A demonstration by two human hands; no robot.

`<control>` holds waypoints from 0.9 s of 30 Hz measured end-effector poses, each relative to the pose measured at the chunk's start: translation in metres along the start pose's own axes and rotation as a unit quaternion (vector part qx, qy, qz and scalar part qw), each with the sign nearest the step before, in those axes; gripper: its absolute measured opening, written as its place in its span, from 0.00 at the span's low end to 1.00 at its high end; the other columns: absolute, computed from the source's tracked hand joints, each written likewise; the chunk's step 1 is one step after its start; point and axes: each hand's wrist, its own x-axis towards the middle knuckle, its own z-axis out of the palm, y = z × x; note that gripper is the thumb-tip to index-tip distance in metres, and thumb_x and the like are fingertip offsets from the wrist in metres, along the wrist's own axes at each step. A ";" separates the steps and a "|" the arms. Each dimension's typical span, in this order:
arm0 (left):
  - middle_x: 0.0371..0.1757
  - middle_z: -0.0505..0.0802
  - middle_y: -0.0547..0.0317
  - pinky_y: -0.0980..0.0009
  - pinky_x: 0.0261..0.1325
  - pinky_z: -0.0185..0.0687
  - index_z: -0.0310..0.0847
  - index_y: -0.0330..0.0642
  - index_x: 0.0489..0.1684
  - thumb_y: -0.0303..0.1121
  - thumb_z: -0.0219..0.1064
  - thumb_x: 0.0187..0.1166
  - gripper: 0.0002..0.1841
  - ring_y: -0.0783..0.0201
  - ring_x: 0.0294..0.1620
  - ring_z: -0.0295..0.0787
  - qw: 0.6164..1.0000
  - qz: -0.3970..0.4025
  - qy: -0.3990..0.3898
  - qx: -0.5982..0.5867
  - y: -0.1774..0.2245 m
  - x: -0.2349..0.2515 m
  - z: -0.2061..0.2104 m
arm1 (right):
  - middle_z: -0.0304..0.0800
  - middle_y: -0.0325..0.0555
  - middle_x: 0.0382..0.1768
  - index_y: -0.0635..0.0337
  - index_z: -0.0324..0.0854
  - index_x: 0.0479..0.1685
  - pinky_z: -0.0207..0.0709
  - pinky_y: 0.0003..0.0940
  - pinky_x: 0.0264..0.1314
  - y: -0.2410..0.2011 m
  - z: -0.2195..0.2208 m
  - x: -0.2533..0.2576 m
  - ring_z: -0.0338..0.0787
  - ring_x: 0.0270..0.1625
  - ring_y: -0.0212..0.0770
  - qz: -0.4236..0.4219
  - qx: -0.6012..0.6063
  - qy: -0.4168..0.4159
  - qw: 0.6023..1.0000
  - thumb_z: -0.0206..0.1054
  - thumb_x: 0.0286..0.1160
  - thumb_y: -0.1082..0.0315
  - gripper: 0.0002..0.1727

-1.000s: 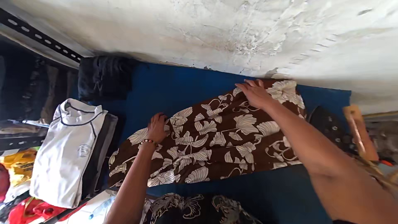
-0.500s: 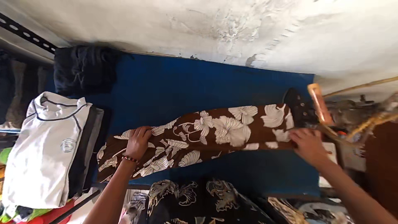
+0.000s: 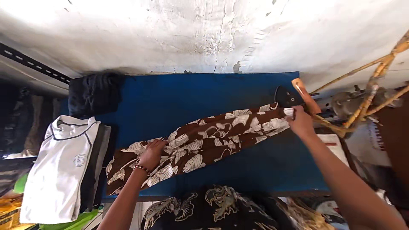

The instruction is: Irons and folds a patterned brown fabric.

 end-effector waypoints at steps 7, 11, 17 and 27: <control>0.59 0.90 0.29 0.31 0.73 0.69 0.87 0.25 0.57 0.35 0.67 0.83 0.18 0.29 0.68 0.84 0.996 0.003 0.074 -0.053 0.008 0.013 0.015 | 0.81 0.69 0.74 0.71 0.80 0.71 0.58 0.81 0.75 0.001 0.070 -0.025 0.77 0.78 0.72 -0.261 -0.164 -0.078 0.948 0.78 0.54 0.85 0.35; 0.56 0.91 0.29 0.35 0.71 0.73 0.88 0.22 0.50 0.30 0.64 0.84 0.15 0.30 0.66 0.84 0.986 -0.001 0.120 -0.116 0.009 0.017 0.013 | 0.90 0.65 0.65 0.69 0.87 0.64 0.61 0.77 0.75 0.025 0.078 -0.020 0.85 0.72 0.70 -0.268 -0.172 -0.014 0.948 0.68 0.62 0.92 0.27; 0.51 0.94 0.36 0.36 0.67 0.76 0.92 0.27 0.40 0.33 0.64 0.80 0.15 0.35 0.61 0.89 0.987 0.060 0.093 -0.119 0.012 -0.013 0.005 | 0.92 0.59 0.62 0.63 0.91 0.57 0.56 0.80 0.77 0.036 0.056 -0.022 0.86 0.71 0.67 -0.248 -0.154 0.086 0.952 0.63 0.68 0.90 0.22; 0.83 0.73 0.31 0.29 0.83 0.54 0.73 0.34 0.79 0.20 0.69 0.73 0.30 0.29 0.86 0.61 0.964 -0.253 -0.083 -0.019 -0.100 -0.051 -0.048 | 0.57 0.74 0.88 0.71 0.60 0.88 0.48 0.83 0.81 -0.053 0.120 -0.036 0.57 0.90 0.76 -0.085 -0.049 0.003 0.995 0.51 0.93 0.54 0.34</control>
